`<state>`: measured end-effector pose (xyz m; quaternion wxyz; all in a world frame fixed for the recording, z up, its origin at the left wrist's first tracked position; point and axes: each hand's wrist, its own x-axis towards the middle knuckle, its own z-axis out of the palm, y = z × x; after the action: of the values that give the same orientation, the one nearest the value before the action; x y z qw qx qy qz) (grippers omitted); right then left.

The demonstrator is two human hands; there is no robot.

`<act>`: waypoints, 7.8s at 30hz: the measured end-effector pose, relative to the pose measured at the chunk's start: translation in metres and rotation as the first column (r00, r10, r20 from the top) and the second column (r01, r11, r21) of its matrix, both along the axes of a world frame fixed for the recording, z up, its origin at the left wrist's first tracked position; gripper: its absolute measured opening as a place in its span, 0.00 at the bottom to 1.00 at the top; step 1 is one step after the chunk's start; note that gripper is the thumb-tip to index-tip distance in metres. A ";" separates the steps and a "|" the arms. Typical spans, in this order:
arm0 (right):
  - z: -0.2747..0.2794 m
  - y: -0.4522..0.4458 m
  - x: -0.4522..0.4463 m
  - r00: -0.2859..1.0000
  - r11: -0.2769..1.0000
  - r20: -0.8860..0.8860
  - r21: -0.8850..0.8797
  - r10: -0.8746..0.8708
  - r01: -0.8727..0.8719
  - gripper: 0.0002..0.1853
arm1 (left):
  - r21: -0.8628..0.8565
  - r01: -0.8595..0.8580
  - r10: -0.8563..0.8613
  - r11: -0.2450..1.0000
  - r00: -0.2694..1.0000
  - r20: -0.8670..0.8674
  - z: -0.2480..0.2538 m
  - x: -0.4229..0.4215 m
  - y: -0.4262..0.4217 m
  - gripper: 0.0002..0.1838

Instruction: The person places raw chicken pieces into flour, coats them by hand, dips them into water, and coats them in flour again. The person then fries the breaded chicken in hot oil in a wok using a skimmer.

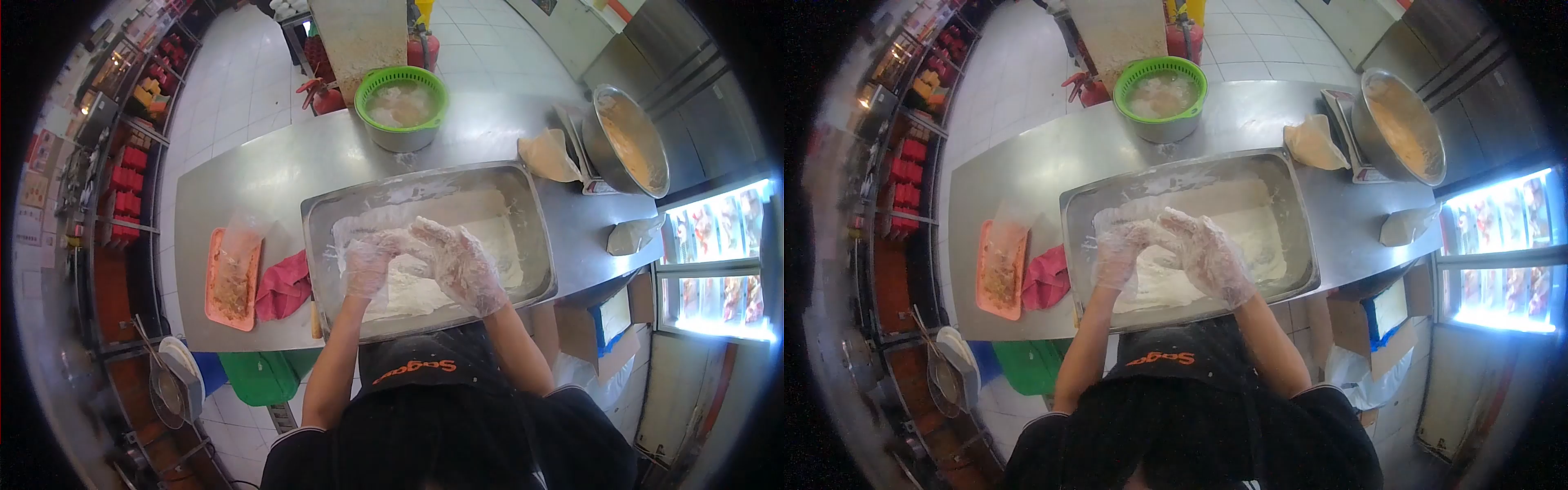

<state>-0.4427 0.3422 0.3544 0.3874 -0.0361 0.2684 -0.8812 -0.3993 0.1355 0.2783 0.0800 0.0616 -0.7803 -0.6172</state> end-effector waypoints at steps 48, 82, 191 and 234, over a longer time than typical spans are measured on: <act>0.021 0.017 0.004 0.999 0.995 0.043 -0.095 -0.005 0.009 0.50 | 0.791 -0.229 -0.087 0.567 0.939 0.334 0.030 0.011 0.033 0.16; -0.022 -0.006 0.043 0.986 0.702 -0.140 0.694 -0.089 0.162 0.39 | 0.969 -0.121 -0.108 0.217 0.983 0.147 0.044 -0.021 0.000 0.25; -0.404 -0.706 0.784 0.098 -0.097 0.099 0.995 0.990 -0.025 0.28 | -0.189 -0.941 0.913 -0.282 -0.324 0.249 -0.026 1.069 -0.495 0.31; -0.041 -1.763 1.906 -0.285 -0.057 0.492 -0.426 0.823 -0.903 0.11 | -0.360 -0.795 0.382 -0.488 -0.565 0.731 -0.315 1.969 -0.754 0.11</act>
<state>1.4634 -1.4205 0.3132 0.9632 0.1081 0.0525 -0.2405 1.5695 -0.6183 -0.0363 0.2364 0.8965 -0.0803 -0.3659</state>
